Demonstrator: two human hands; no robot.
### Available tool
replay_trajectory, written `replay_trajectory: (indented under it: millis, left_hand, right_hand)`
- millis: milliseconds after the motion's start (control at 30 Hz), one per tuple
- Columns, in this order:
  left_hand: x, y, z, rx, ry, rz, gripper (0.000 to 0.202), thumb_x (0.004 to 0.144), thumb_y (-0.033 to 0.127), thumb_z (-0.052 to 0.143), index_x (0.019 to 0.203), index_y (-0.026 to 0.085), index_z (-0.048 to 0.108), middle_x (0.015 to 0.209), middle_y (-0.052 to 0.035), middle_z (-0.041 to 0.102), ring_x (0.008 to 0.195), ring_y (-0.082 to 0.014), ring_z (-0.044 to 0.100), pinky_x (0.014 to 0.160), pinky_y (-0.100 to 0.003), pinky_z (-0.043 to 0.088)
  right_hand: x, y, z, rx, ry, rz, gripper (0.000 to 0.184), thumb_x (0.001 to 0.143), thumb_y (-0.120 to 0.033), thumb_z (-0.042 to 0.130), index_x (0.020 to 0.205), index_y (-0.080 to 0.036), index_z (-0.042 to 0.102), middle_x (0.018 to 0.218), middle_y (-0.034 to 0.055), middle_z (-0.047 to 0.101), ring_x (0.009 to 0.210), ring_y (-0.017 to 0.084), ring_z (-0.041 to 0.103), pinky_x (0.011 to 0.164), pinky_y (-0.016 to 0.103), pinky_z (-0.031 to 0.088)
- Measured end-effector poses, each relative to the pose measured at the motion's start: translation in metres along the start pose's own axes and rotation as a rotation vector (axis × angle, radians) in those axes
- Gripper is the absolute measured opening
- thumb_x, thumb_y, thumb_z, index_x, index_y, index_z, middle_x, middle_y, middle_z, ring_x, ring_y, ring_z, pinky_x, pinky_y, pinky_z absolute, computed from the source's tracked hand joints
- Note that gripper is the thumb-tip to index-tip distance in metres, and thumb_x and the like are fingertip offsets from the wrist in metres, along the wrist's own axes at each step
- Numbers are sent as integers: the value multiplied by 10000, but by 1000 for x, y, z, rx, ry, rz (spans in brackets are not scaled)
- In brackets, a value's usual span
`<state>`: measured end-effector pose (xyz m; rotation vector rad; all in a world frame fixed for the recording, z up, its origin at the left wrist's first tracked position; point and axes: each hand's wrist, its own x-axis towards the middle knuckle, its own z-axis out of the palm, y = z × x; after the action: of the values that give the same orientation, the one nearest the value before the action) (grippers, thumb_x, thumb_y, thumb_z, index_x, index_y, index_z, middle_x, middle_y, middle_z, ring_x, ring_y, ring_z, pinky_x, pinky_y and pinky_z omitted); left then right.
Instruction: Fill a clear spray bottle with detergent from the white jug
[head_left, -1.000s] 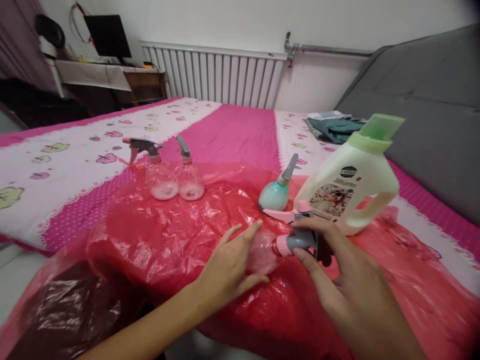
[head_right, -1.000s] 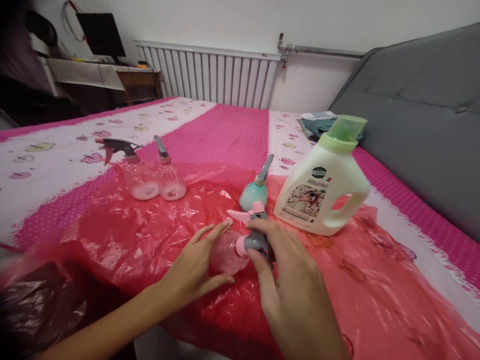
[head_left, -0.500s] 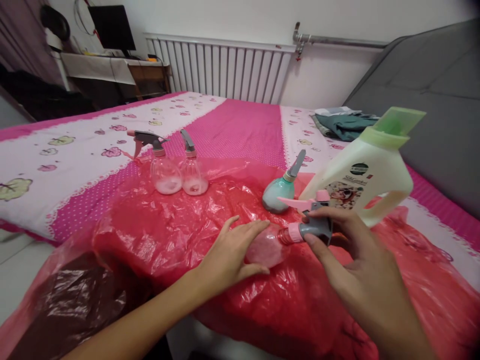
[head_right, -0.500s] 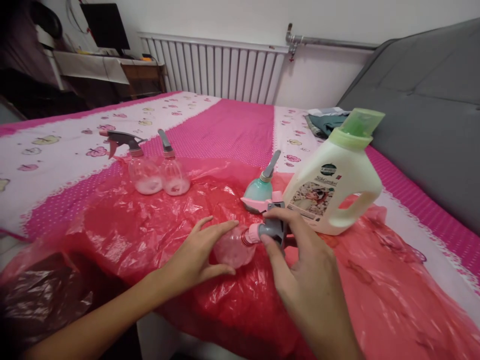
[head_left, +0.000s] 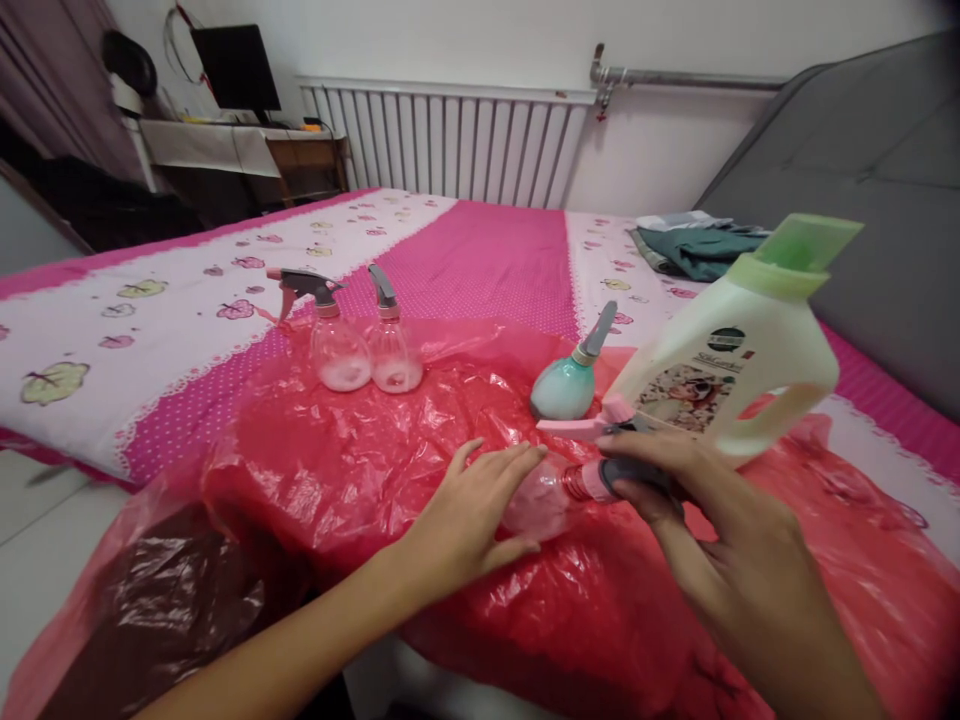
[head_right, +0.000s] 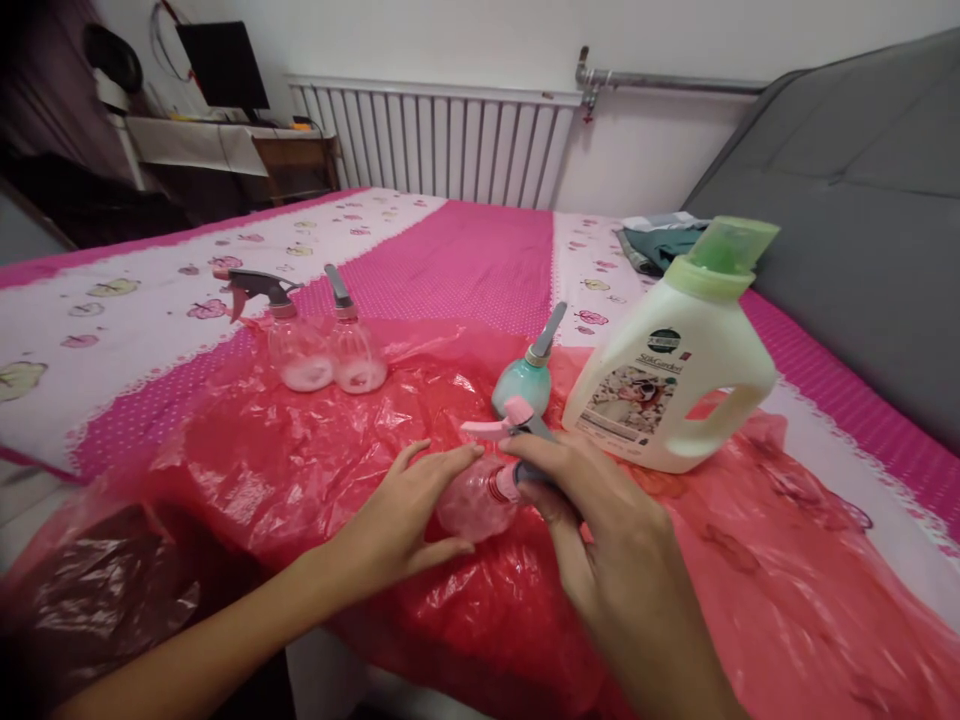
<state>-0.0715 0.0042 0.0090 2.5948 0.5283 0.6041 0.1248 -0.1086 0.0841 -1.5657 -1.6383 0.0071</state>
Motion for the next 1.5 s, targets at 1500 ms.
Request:
replay_trajectory:
  millis: [1500]
  left_hand:
    - [-2, 1, -4, -18, 33, -31, 778, 920, 329, 722, 1560, 275, 282, 1511, -109, 538, 1293, -351, 591, 1106, -524, 488]
  right_hand:
    - [-7, -18, -4, -206, 68, -60, 384, 956, -123, 566, 1226, -389, 624, 1215, -29, 718, 1007, 192, 710, 791, 330, 522]
